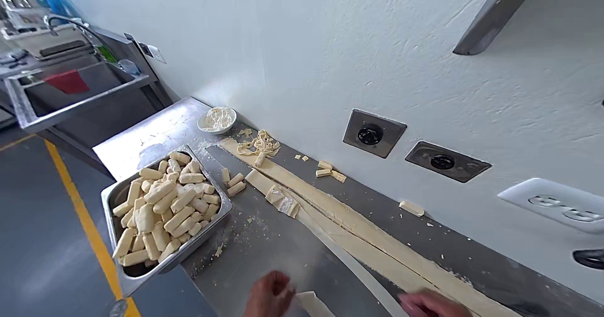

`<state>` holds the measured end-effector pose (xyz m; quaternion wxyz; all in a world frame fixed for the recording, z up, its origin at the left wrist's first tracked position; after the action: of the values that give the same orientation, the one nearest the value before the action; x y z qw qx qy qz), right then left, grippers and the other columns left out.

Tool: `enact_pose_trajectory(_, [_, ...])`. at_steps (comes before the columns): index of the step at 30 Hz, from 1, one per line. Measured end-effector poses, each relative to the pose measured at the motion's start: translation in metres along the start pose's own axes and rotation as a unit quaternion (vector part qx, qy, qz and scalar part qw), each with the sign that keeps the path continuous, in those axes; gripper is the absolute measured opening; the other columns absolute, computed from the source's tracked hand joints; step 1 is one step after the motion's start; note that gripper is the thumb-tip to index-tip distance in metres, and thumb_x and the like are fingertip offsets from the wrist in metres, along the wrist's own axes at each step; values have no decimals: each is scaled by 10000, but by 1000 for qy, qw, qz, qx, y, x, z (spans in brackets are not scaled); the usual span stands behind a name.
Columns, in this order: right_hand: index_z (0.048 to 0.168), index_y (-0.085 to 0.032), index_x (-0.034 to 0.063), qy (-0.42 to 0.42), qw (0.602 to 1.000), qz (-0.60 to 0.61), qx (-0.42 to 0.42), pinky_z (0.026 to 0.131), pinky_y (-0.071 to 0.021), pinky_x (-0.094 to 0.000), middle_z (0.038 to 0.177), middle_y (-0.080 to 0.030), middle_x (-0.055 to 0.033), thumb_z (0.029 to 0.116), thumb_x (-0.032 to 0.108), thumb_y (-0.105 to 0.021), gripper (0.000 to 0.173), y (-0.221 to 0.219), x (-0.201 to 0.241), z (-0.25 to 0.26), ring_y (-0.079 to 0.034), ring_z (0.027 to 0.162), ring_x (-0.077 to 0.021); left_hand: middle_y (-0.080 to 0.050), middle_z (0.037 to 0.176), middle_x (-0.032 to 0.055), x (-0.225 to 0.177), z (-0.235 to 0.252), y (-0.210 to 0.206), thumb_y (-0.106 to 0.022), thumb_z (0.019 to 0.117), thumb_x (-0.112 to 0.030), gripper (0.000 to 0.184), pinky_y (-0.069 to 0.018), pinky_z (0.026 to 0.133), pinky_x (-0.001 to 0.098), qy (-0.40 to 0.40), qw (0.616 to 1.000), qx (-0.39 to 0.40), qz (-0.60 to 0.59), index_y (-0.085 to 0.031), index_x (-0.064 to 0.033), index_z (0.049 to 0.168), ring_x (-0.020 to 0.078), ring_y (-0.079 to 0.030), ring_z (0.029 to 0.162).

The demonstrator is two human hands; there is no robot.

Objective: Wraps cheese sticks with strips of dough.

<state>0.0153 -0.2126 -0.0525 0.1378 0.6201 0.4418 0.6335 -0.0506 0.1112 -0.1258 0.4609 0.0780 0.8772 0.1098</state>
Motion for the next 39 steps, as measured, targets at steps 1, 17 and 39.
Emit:
enact_pose_trajectory(1, [1040, -746, -61, 61, 998, 11, -30, 797, -590, -497, 946, -717, -227, 994, 155, -628, 251, -10, 19, 26, -712, 854, -344, -735, 1003, 163, -25, 12, 17, -675, 969, -198, 331, -592, 846, 429, -69, 994, -36, 79, -666, 47, 1193, 244, -726, 876])
enact_pose_trajectory(17, [1153, -710, 2, -82, 993, -66, 60, 1013, -485, -447, 1212, -645, -194, 1009, 190, -601, 260, -112, 96, 211, -615, 1178, -327, -658, 1188, 223, -115, 138, 39, -588, 1012, -202, 328, -523, 978, 417, -150, 929, -81, 328, -678, 1, 1254, 319, -666, 1067])
enact_pose_trajectory(39, [1283, -594, 54, -17, 872, 463, 156, 572, -441, -198, 931, -640, 20, 988, 72, -614, 296, -99, 110, 232, -561, 689, -36, -597, 1255, 284, -192, 172, 284, -435, 1103, -176, 375, -545, 859, 539, -88, 934, -346, 3, -461, 42, 1408, 373, -654, 1013])
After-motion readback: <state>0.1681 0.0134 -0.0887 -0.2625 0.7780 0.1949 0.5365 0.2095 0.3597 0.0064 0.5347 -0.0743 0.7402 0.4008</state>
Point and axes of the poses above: each hand's wrist, its own z-axis towards the middle knuckle, its own y-axis out of the back of the hand, x = y × z, the point moved 9 cm from there along z, towards the middle knuckle
